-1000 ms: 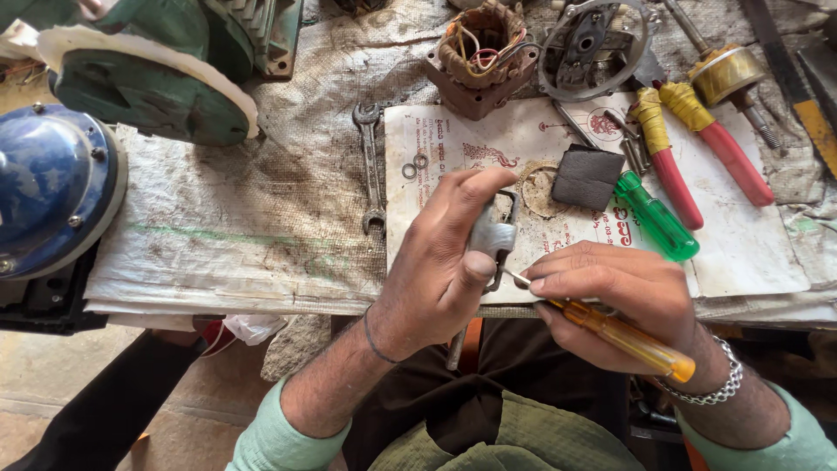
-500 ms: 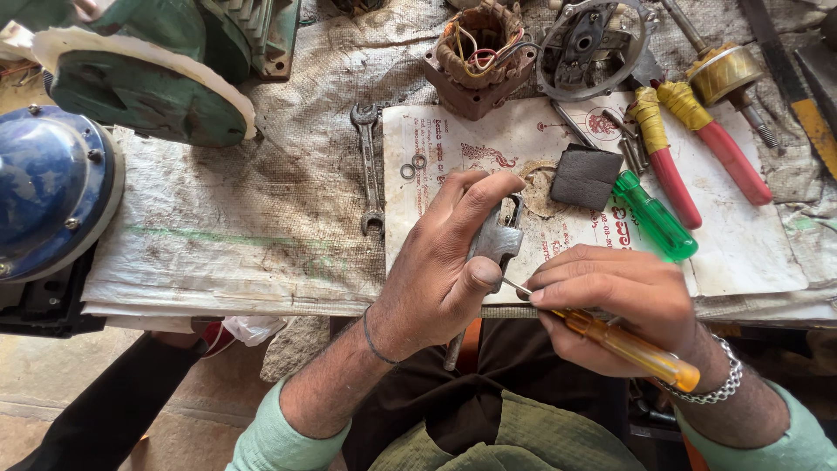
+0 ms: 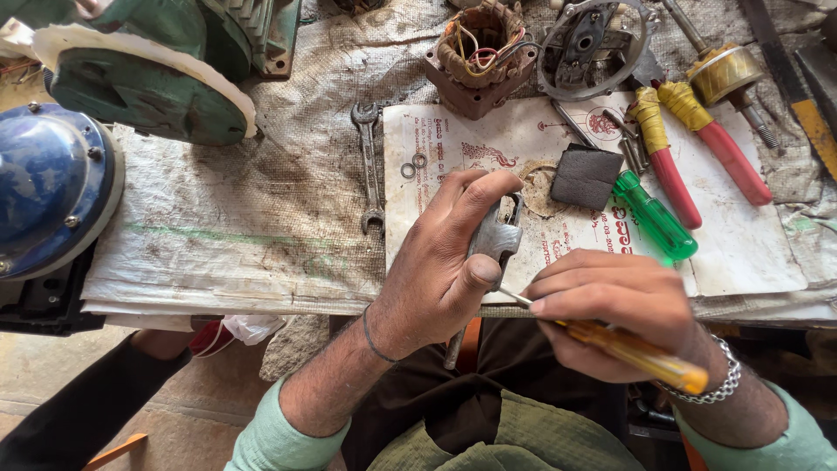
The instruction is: The person works on an aluminum electric motor end bell at a cluttered workbench. They first unscrew a fastener from the housing with a green-handled screwdriver, then repeatedly rub the housing's edges and surfaces with a sanding block, turning the part to reach different sides, and finally scrape inside the housing with a small screwdriver.
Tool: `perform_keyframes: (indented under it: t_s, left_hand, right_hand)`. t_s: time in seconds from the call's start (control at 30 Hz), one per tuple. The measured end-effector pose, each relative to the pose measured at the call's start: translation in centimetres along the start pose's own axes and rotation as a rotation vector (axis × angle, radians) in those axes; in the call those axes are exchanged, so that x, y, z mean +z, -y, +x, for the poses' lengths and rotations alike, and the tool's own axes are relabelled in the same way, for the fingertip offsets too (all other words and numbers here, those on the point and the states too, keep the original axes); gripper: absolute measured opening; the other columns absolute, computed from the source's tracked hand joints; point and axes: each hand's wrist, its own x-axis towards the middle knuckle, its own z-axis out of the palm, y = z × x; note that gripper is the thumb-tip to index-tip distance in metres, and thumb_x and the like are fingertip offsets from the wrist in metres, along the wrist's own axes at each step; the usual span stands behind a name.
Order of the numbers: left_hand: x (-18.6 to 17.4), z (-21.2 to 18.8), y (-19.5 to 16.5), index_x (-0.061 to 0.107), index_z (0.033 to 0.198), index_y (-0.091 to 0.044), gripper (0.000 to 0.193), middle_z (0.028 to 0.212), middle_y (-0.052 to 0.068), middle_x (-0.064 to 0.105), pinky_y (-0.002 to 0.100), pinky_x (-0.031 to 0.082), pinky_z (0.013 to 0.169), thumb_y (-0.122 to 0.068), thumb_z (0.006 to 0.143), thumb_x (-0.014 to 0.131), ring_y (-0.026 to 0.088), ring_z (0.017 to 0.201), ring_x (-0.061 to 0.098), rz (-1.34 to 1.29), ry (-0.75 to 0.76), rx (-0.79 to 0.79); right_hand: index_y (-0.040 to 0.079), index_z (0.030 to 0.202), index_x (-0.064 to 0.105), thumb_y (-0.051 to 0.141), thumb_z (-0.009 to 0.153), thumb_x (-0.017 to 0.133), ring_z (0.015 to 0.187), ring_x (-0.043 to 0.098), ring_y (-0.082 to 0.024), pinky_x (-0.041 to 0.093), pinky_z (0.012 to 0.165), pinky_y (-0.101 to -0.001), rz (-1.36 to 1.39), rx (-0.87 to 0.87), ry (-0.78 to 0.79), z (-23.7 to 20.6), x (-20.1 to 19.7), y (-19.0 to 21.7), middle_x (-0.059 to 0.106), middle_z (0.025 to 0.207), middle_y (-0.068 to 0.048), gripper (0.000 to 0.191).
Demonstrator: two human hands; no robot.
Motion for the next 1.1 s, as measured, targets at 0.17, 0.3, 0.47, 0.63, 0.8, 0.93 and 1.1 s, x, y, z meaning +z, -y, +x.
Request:
perform_keyframes:
  t_s: [0.17,0.3,0.47,0.63,0.8,0.93,1.1]
  left_hand:
    - [0.0,0.0,0.0,0.047,0.146,-0.005,0.095,0.137,0.020,0.055,0.039,0.052,0.110,-0.085,0.104,0.020,0.033,0.129,0.062,0.010,-0.001,0.003]
    - [0.1,-0.1,0.2,0.043,0.146,-0.005,0.095,0.134,0.018,0.054,0.039,0.053,0.109,-0.085,0.103,0.018,0.031,0.126,0.063,0.030,-0.003,0.003]
    - [0.6,-0.4,0.8,0.035,0.148,-0.006,0.076,0.139,0.021,0.043,0.043,0.054,0.107,-0.071,0.112,0.019,0.033,0.124,0.059,0.149,-0.020,-0.002]
    - [0.7,0.0,1.0,0.035,0.142,-0.008,0.048,0.134,0.020,0.039,0.045,0.055,0.109,-0.048,0.115,0.034,0.033,0.127,0.057,0.180,-0.090,-0.048]
    - [0.4,0.3,-0.2,0.037,0.147,-0.006,0.053,0.135,0.018,0.041,0.044,0.050,0.111,-0.032,0.107,0.061,0.030,0.130,0.051,0.203,-0.142,-0.030]
    - [0.1,0.5,-0.9,0.041,0.149,-0.005,0.083,0.128,0.018,0.038,0.046,0.048,0.104,-0.041,0.088,0.083,0.031,0.122,0.047,0.308,-0.133,-0.043]
    - [0.3,0.3,-0.2,0.045,0.127,-0.007,0.075,0.123,0.015,0.038,0.044,0.043,0.104,-0.043,0.078,0.090,0.032,0.122,0.043,0.445,-0.218,-0.028]
  right_hand:
    - [0.005,0.102,0.068,-0.001,0.073,0.078,0.087,0.077,-0.027,0.063,0.075,-0.0346,-0.009,-0.011,0.053,0.1,0.0,0.1,0.074,0.095,-0.011,0.031]
    - [0.005,0.103,0.069,-0.001,0.074,0.080,0.089,0.076,-0.027,0.063,0.076,-0.0355,-0.019,-0.029,0.072,0.3,0.1,0.1,0.075,0.097,-0.010,0.031]
    - [0.004,0.102,0.069,0.000,0.075,0.081,0.090,0.076,-0.027,0.062,0.077,-0.0355,-0.054,-0.004,0.069,0.2,0.2,0.0,0.075,0.097,-0.010,0.030]
    - [0.005,0.092,0.067,-0.001,0.072,0.077,0.083,0.077,-0.022,0.063,0.077,-0.0329,-0.104,0.125,-0.031,0.0,0.3,-0.1,0.074,0.089,-0.007,0.023]
    - [0.003,0.090,0.069,0.000,0.069,0.080,0.082,0.077,-0.023,0.062,0.073,-0.0332,-0.146,0.210,-0.011,-0.1,0.5,-0.1,0.075,0.088,-0.009,0.024]
    - [0.005,0.092,0.069,0.001,0.070,0.081,0.085,0.077,-0.026,0.062,0.077,-0.0355,-0.168,0.143,0.020,0.1,0.5,0.0,0.074,0.089,-0.010,0.026]
    - [0.005,0.098,0.068,0.004,0.074,0.083,0.091,0.075,-0.030,0.062,0.080,-0.0370,-0.164,0.013,0.060,0.4,0.2,0.2,0.073,0.099,-0.011,0.029]
